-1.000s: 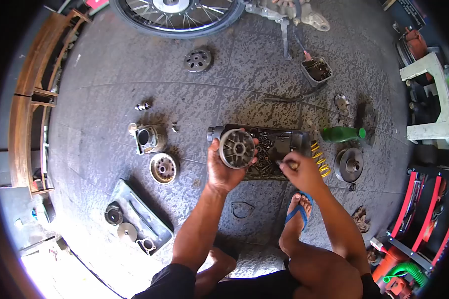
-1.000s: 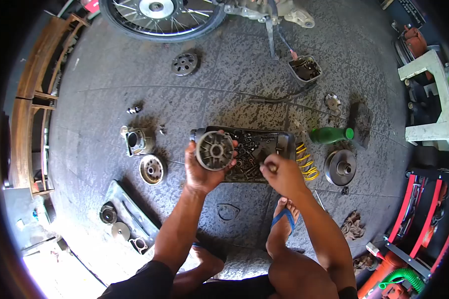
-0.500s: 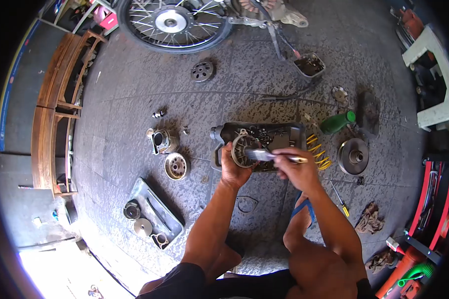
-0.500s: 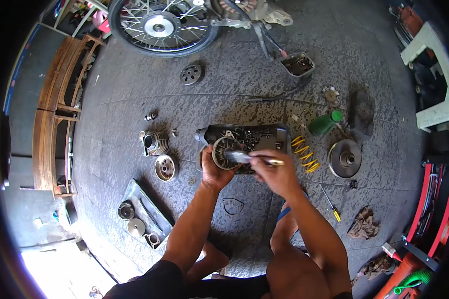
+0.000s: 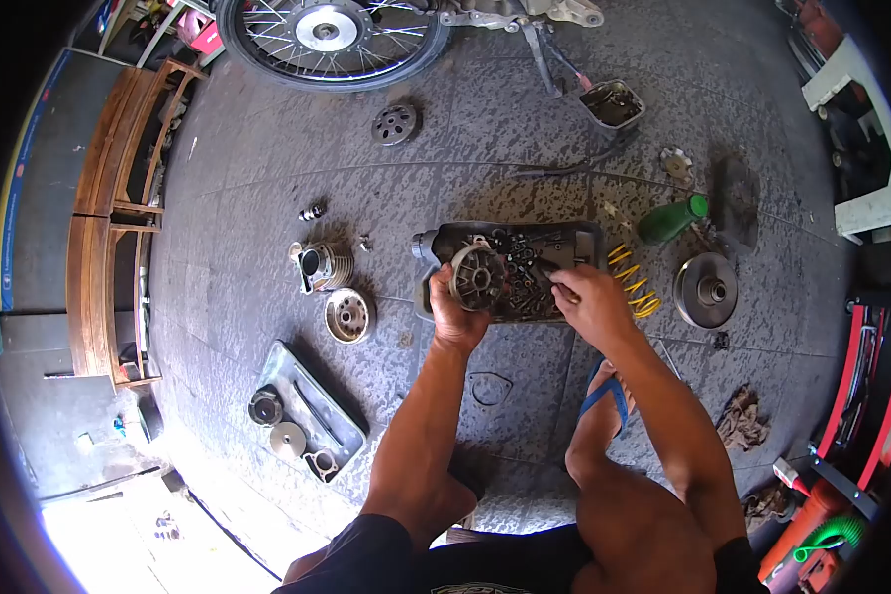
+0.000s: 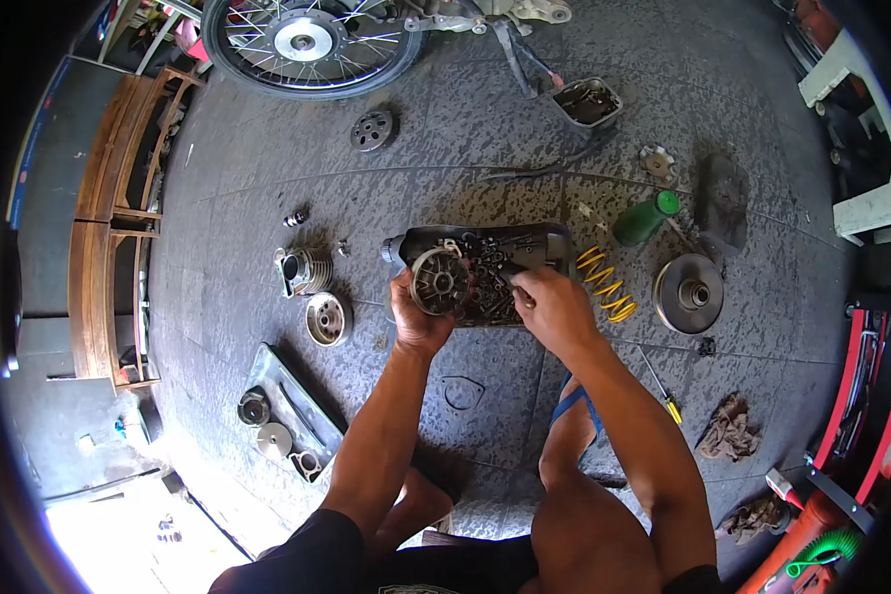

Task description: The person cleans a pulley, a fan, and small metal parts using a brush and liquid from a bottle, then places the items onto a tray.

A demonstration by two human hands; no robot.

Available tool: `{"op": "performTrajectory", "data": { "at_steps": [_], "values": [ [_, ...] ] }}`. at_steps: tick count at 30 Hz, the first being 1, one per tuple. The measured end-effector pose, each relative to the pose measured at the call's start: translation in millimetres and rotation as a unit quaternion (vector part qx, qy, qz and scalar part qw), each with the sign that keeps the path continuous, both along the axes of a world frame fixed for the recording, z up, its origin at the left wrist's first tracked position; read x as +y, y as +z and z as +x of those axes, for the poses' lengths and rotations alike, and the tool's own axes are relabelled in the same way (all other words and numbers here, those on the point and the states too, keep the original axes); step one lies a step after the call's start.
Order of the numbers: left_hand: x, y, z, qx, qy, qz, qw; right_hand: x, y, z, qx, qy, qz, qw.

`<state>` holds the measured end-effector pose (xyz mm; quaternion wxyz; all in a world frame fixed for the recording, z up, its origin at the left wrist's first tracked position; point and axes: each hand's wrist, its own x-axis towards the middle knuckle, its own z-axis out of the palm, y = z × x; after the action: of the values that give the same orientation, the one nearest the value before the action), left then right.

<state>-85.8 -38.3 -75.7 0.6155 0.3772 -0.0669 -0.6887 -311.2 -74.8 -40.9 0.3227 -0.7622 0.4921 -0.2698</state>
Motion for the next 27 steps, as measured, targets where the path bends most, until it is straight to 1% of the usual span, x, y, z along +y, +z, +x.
{"op": "performTrajectory", "data": {
  "at_steps": [1, 3, 4, 5, 7, 8, 10, 11, 13, 14, 16, 17, 19, 20, 21, 23, 24, 25, 26, 27],
  "values": [
    [2, 1, 0, 0.0, -0.002, 0.0, 1.0, 3, -12, -1, 0.0, -0.002, 0.0, 1.0],
    [2, 3, -1, 0.001, 0.003, 0.006, 1.0, 7, -27, -2, 0.122, 0.087, 0.069, 0.986],
    [3, 0, 1, 0.001, 0.001, 0.006, 1.0, 8, -27, -1, -0.019, 0.062, 0.119, 0.991],
    [4, -2, 3, 0.008, 0.007, 0.009, 1.0, 10, -28, 2, -0.02, 0.06, 0.122, 0.991],
    [2, -5, 4, 0.019, 0.012, 0.007, 1.0, 8, -28, 5, 0.009, -0.072, 0.002, 0.997],
    [2, -5, 5, 0.038, 0.025, 0.015, 0.999, 10, -26, 6, 0.011, -0.072, 0.001, 0.997],
    [4, -8, 7, 0.058, 0.04, 0.025, 0.997, 16, -23, 11, 0.037, 0.015, 0.075, 0.996],
    [3, -9, 8, 0.053, 0.046, 0.02, 0.997, 14, -22, 14, 0.038, 0.017, 0.075, 0.996],
    [0, -13, 10, 0.049, 0.057, 0.012, 0.997, 8, -23, 21, -0.101, -0.09, 0.097, 0.986],
    [1, -15, 12, 0.046, 0.064, 0.002, 0.997, 9, -25, 25, -0.1, -0.086, 0.098, 0.986],
    [1, -19, 15, 0.043, 0.071, -0.006, 0.997, 12, -29, 34, -0.028, -0.063, 0.015, 0.998],
    [0, -21, 16, 0.035, 0.084, -0.008, 0.996, 12, -30, 39, -0.028, -0.061, 0.015, 0.998],
    [-2, -20, 14, 0.03, 0.095, -0.012, 0.995, 12, -30, 46, -0.101, 0.035, 0.138, 0.985],
    [-1, -16, 13, 0.04, 0.098, -0.017, 0.994, 8, -29, 44, -0.102, 0.05, 0.18, 0.977],
    [2, -13, 14, 0.049, 0.103, -0.02, 0.993, 7, -29, 43, -0.103, 0.053, 0.182, 0.976],
    [4, -13, 17, 0.051, 0.1, -0.015, 0.994, 7, -30, 44, -0.042, -0.049, 0.023, 0.998],
    [2, -13, 17, 0.056, 0.093, -0.014, 0.994, 11, -37, 46, -0.027, -0.045, -0.059, 0.997],
    [2, -13, 18, 0.055, 0.094, -0.014, 0.994, 16, -36, 45, -0.028, -0.045, -0.059, 0.997],
    [1, -13, 18, 0.07, 0.098, -0.004, 0.993, 21, -36, 44, -0.055, 0.01, 0.038, 0.998],
    [1, -14, 17, 0.086, 0.102, 0.006, 0.991, 24, -35, 42, -0.081, 0.064, 0.136, 0.985]
  ]
}}
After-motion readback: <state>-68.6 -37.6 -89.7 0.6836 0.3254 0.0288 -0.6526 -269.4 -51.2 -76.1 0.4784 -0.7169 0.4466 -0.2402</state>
